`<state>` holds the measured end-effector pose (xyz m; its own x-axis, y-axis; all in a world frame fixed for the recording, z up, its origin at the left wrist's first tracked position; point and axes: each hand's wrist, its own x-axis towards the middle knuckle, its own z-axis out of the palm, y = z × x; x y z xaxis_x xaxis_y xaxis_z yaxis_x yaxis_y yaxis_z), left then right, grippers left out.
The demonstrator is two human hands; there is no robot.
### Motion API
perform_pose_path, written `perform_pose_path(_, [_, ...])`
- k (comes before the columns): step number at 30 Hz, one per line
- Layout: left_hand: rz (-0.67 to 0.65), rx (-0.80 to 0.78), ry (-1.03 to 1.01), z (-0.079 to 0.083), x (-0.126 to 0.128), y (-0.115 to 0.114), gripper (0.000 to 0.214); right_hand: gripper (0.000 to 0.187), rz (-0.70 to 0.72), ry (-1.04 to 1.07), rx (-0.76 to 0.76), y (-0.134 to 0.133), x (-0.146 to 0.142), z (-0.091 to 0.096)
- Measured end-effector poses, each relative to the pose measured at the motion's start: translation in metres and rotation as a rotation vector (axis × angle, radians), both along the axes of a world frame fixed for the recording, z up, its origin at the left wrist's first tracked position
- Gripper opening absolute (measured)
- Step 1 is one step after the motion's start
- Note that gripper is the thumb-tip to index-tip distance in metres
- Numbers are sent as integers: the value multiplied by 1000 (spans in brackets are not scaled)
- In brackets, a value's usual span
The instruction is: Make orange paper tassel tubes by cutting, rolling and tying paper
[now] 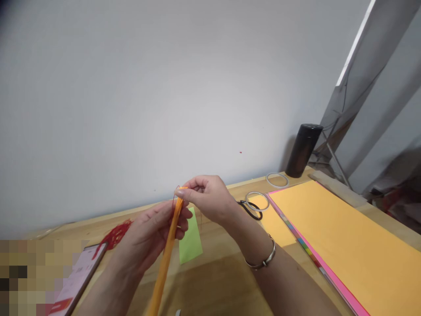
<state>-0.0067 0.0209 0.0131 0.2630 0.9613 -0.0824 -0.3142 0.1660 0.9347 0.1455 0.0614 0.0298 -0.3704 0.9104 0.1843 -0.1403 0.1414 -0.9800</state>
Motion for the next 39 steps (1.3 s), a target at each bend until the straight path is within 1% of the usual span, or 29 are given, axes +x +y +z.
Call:
perform_pose_path(2, [11, -3, 9, -1, 0, 1, 19, 23, -40, -33, 8, 1, 0, 0])
perform_pose_path(9, [45, -66, -96, 0, -1, 1, 20, 46, -45, -43, 63, 6, 0, -4])
perform_pose_path(11, [48, -85, -130, 1, -2, 2, 19, 43, -69, -68, 71, 5, 0, -3])
perform_pose_path(15, [37, -143, -202, 1, -3, 2, 21, 25, -125, -81, 45, 3, -1, -1])
perform_pose_path(19, [41, -166, -216, 1, -3, 3, 21, 21, -183, -47, 30, 2, -2, 1])
perform_pose_path(21, [48, -153, -202, 1, -3, 2, 21, 23, -188, -43, 21, 2, -3, 0])
perform_pose_path(23, [54, -128, -165, 1, -1, 1, 20, 27, -138, -55, -5, 2, -2, 0])
perform_pose_path(25, [55, -86, -105, 1, 0, 0, 21, 27, -25, -70, -35, 1, -2, -1])
perform_pose_path(28, [27, -4, -11, 1, 2, -3, 32, 25, 178, -38, -65, 0, -1, -1])
perform_pose_path(30, [1, 29, 25, 0, 2, -4, 36, 27, 254, 8, -73, 0, -1, -2])
perform_pose_path(32, [-8, 45, 53, 0, 3, -5, 35, 26, 244, 25, -73, 0, 0, -3])
perform_pose_path(35, [-1, 74, 124, -1, 3, -5, 34, 25, 150, 26, -68, 1, 1, -4])
perform_pose_path(36, [4, 84, 151, -1, 3, -5, 34, 25, 145, 32, -66, 1, 1, -4])
perform_pose_path(39, [27, 114, 217, -1, 4, -6, 35, 27, 188, 64, -72, 0, 0, -4])
